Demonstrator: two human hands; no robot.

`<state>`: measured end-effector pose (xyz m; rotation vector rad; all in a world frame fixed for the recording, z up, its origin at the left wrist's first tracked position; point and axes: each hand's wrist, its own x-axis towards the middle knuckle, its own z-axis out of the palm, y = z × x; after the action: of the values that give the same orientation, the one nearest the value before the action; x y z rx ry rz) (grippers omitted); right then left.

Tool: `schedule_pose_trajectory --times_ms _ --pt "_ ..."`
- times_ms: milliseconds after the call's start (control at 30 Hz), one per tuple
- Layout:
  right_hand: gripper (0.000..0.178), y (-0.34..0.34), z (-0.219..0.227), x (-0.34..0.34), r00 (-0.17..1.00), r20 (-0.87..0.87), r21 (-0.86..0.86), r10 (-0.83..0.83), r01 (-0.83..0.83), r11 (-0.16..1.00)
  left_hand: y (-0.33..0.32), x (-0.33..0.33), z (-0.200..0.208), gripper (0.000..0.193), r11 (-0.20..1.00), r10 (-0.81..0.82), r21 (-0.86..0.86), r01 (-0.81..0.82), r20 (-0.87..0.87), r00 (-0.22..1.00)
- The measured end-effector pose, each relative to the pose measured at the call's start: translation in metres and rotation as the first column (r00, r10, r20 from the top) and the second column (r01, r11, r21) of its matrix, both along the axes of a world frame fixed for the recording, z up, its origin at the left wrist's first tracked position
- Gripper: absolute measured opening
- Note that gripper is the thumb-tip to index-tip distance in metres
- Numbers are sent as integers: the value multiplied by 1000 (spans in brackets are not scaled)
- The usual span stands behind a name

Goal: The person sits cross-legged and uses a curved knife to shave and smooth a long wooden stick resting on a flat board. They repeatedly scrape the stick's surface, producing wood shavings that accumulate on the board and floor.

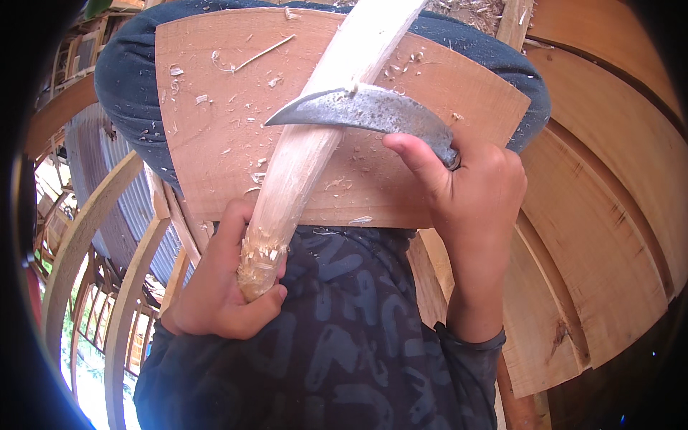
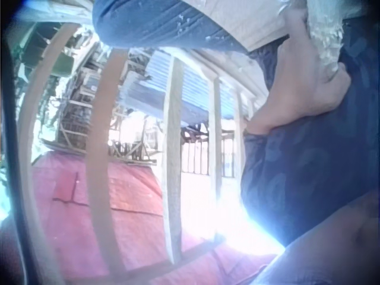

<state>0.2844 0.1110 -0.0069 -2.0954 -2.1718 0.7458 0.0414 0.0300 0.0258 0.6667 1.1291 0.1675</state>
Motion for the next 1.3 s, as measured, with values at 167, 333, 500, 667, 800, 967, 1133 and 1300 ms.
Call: schedule_pose_trajectory --times_ms 167,333,500,667,800,967,1133,1300 --pt "64 -2 -7 0 1000 17 60 -22 21 998 -1 0 -2 55 1000 15 14 -15 12 1000" --pt "66 28 -12 49 916 71 -55 -394 398 916 -5 -5 1 55 999 32 9 -32 49 998" --pt "53 3 -2 42 917 -171 -133 -360 341 931 -2 -2 4 55 998 60 -9 -60 0 998" --pt "36 -12 3 6 854 -336 -307 -398 300 903 -2 -11 4 58 989 134 73 -129 -71 988" --pt "29 -15 6 4 790 -437 -361 -429 283 889 -1 -27 4 60 992 84 104 -76 -77 993" --pt "31 -22 1 -3 773 -458 -297 -439 333 895 2 -33 7 59 993 88 81 -85 -37 995" --pt "35 -9 6 -14 839 -485 -208 -247 164 964 -8 -34 10 60 992 122 25 -121 -71 990" --pt "44 -10 3 -44 883 -462 -91 81 -139 986 -23 -37 3 59 996 32 82 -17 -192 981"
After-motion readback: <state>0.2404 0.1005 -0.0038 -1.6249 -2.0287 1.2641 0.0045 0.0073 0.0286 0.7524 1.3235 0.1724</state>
